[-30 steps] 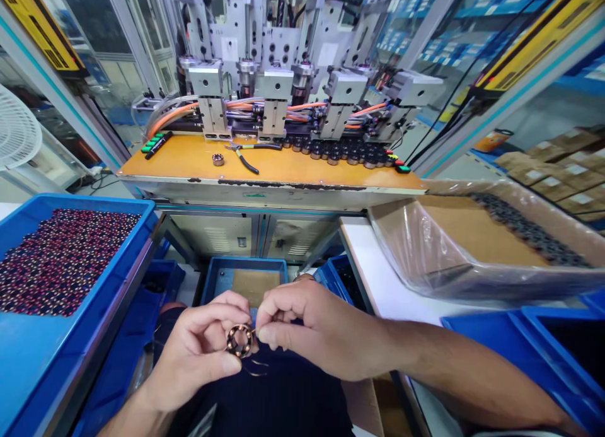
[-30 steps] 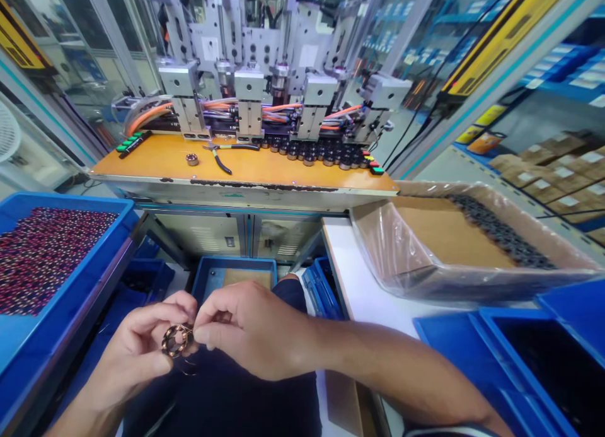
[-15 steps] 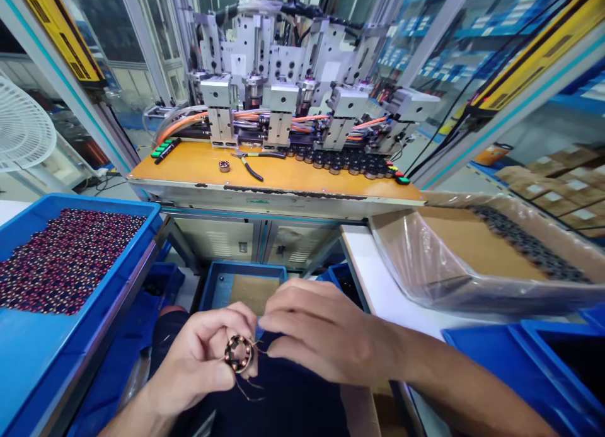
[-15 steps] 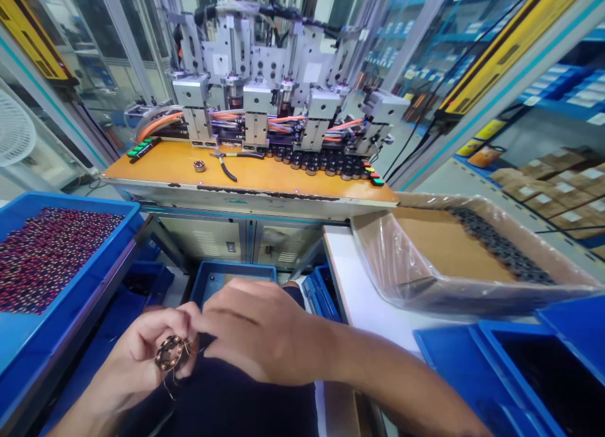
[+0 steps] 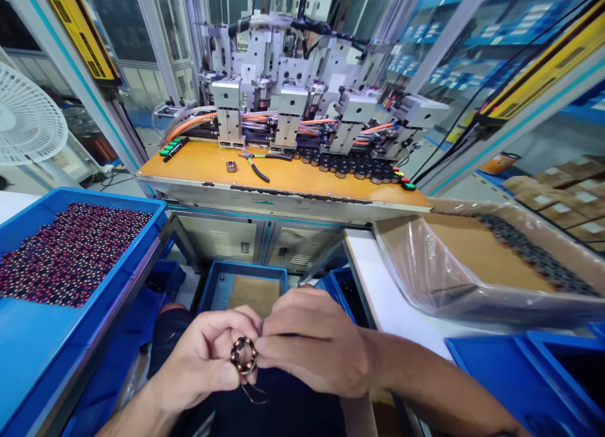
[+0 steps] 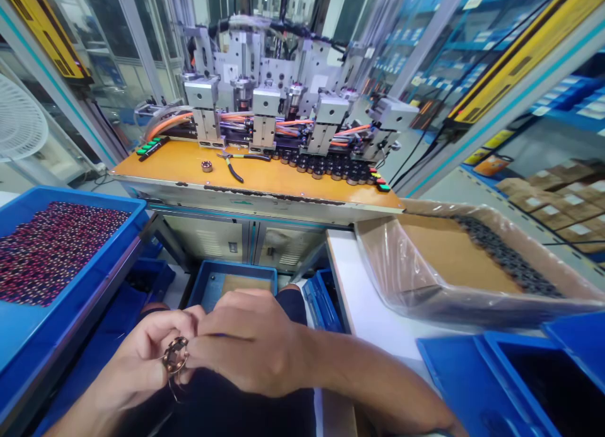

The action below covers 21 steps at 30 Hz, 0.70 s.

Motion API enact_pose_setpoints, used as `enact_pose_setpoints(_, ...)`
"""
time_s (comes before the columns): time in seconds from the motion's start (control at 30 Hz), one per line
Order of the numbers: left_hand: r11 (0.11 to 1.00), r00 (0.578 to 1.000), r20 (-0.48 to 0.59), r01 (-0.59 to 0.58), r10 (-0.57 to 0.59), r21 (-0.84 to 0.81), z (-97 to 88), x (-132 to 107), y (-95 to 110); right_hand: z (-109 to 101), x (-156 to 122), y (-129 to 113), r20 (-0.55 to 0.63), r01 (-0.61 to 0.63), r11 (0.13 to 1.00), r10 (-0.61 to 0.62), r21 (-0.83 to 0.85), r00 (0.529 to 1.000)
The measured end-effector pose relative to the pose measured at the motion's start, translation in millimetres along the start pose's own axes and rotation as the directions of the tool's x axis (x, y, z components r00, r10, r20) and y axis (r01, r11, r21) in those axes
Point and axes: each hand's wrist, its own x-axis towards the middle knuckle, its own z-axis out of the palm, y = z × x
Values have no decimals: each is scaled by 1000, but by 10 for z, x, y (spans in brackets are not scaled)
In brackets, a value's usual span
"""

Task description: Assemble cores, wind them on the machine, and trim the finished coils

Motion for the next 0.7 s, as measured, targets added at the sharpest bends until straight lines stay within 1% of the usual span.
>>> enact_pose_setpoints(0.1, 998, 999, 10, -33, 33, 49, -25, 13, -16, 63, -34, -39, -75, -91, 996, 90, 1, 993)
enact_pose_setpoints(0.2, 985, 994, -13, -107, 109, 138, -27, 36, -14, 124, -76, -100, -116, -176, 984, 177, 22, 977)
enact_pose_setpoints(0.3, 942, 973, -44, -206, 225, 265, -4, 51, -2, 185, -114, -164, -164, -296, 954, 301, 51, 940)
enact_pose_setpoints(0.37, 914, 959, -71, -239, 276, 327, 18, 49, 9, 216, -132, -192, -190, -362, 931, 365, 54, 911)
enact_pose_setpoints(0.4, 912, 958, -87, -231, 275, 338, 29, 43, 17, 225, -139, -198, -202, -377, 925, 379, 48, 903)
enact_pose_setpoints(0.43, 920, 964, -99, -202, 248, 336, 40, 36, 26, 228, -145, -199, -212, -375, 926, 374, 37, 903)
enact_pose_setpoints(0.5, 941, 983, -108, -105, 147, 323, 57, 17, 49, 217, -155, -191, -209, -341, 940, 335, 7, 919)
enact_pose_setpoints(0.57, 942, 991, -116, -17, 59, 334, 69, -2, 68, 193, -164, -179, -185, -297, 955, 289, -18, 939)
enact_pose_setpoints(0.63, 931, 988, -148, 4, 54, 365, 75, -14, 72, 176, -173, -174, -167, -279, 960, 270, -33, 948)
enact_pose_setpoints(0.7, 924, 980, -176, -22, 97, 383, 77, -20, 58, 175, -183, -175, -176, -282, 958, 270, -48, 947)
